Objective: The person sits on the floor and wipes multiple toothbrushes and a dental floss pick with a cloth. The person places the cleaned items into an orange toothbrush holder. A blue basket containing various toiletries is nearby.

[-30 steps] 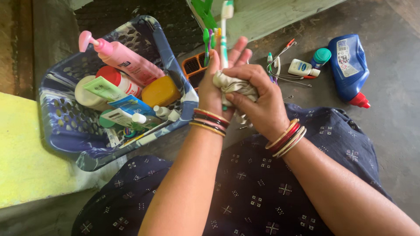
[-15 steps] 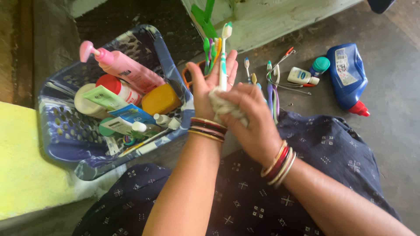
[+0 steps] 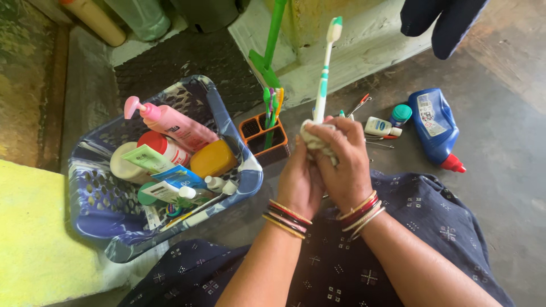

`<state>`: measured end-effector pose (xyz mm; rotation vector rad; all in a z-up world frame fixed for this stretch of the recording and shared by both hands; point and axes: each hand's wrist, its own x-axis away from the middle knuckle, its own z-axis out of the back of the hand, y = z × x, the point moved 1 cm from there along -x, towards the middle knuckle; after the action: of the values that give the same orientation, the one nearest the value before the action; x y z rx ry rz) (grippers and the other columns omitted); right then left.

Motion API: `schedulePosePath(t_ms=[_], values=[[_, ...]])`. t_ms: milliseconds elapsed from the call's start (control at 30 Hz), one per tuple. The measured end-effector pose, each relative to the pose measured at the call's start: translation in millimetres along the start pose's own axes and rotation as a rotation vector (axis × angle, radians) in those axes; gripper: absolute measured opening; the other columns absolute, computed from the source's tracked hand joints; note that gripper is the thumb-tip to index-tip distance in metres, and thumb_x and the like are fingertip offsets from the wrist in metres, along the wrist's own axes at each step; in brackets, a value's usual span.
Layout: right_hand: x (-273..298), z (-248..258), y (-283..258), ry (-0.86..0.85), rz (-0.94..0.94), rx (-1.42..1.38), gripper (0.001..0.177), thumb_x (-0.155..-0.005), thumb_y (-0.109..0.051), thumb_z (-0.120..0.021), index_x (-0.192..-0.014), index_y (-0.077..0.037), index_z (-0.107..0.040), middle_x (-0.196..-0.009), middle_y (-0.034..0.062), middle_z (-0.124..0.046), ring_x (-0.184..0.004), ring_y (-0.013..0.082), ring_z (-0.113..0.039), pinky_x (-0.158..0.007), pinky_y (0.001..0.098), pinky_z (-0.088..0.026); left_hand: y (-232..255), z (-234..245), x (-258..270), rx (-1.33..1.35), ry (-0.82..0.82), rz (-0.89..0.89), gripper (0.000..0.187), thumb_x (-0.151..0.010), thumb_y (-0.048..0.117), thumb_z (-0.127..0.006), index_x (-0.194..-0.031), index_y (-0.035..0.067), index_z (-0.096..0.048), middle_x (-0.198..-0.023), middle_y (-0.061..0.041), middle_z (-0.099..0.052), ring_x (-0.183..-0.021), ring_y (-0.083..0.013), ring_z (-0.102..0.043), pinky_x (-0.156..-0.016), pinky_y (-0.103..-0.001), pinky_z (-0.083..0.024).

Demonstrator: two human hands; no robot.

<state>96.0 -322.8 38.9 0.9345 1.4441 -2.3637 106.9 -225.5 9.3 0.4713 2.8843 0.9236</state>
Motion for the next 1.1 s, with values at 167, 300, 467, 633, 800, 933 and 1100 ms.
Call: schedulePosePath(t_ms=[167,300,467,633,800,933,1100], values=[[-6,6,3,-0.072,-0.087,-0.052,0.043,-0.085,0.002,-0.074,-0.126,-0.011,-0.07,-0.121,0.0146,-0.058,-0.112,0.0309,-0.063,-0.095,0.0386,-0.055,-4,16,10,0.01,0.11,0.07,0.054,-0.105,0.05,-0.043,-0.143,0.012,-0.052,-0.135,-0.006,-0.061,-0.12,-0.0208,-0.059,-0.1,-0.039,-0.049],[-3,10,6,-0.374,-0.058,-0.164,0.042,-0.082,-0.002,-0.075,-0.122,-0.013,-0.072,-0.121,0.0125,-0.06,-0.111,0.0287,-0.066,-0.095,0.0366,-0.056,42,49,-1,-0.208,0.155,0.17,0.036,-0.109,0.044,-0.054,-0.125,0.012,-0.056,-0.113,-0.006,-0.065,-0.102,-0.0204,-0.064,-0.085,-0.039,-0.051],[1,5,3,-0.573,0.108,-0.219,0.042,-0.078,-0.005,-0.08,-0.119,-0.013,-0.074,-0.121,0.0133,-0.062,-0.115,0.032,-0.063,-0.098,0.0397,-0.053,63,67,-3,-0.408,0.055,0.271,0.018,-0.103,0.027,-0.06,-0.115,0.012,-0.06,-0.102,-0.001,-0.066,-0.093,-0.0135,-0.065,-0.08,-0.031,-0.053],[3,0,5,-0.44,0.013,-0.171,0.043,-0.077,-0.004,-0.08,-0.119,-0.013,-0.073,-0.12,0.0125,-0.062,-0.111,0.0307,-0.063,-0.096,0.039,-0.053,51,59,-5,-0.335,0.141,0.166,0.014,-0.102,0.021,-0.054,-0.111,0.012,-0.06,-0.099,0.0,-0.066,-0.088,-0.0115,-0.065,-0.072,-0.028,-0.054],[-1,0,26,-0.132,-0.117,-0.102,0.041,-0.082,0.0,-0.075,-0.121,-0.01,-0.071,-0.122,0.0143,-0.061,-0.117,0.0314,-0.063,-0.101,0.0386,-0.052,43,46,-4,-0.719,0.243,0.17,0.019,-0.108,0.022,-0.051,-0.109,0.004,-0.057,-0.076,-0.009,-0.054,-0.062,-0.0233,-0.049,-0.053,-0.038,-0.037],[-7,-1,48,-0.019,-0.085,0.022,0.04,-0.085,-0.001,-0.076,-0.125,-0.008,-0.071,-0.124,0.018,-0.056,-0.115,0.0328,-0.061,-0.1,0.0385,-0.05,27,29,9,-1.529,0.221,-0.098,0.023,-0.1,0.028,-0.056,-0.104,0.006,-0.06,-0.075,-0.019,-0.07,-0.076,-0.0401,-0.069,-0.064,-0.048,-0.05],[-11,-7,59,0.069,-0.211,0.029,0.036,-0.087,-0.002,-0.074,-0.123,-0.008,-0.072,-0.12,0.0156,-0.055,-0.111,0.0302,-0.06,-0.098,0.0352,-0.051,23,13,21,-1.612,0.135,-0.092,0.024,-0.098,0.031,-0.055,-0.1,0.007,-0.06,-0.081,-0.023,-0.07,-0.085,-0.045,-0.069,-0.07,-0.054,-0.05]])
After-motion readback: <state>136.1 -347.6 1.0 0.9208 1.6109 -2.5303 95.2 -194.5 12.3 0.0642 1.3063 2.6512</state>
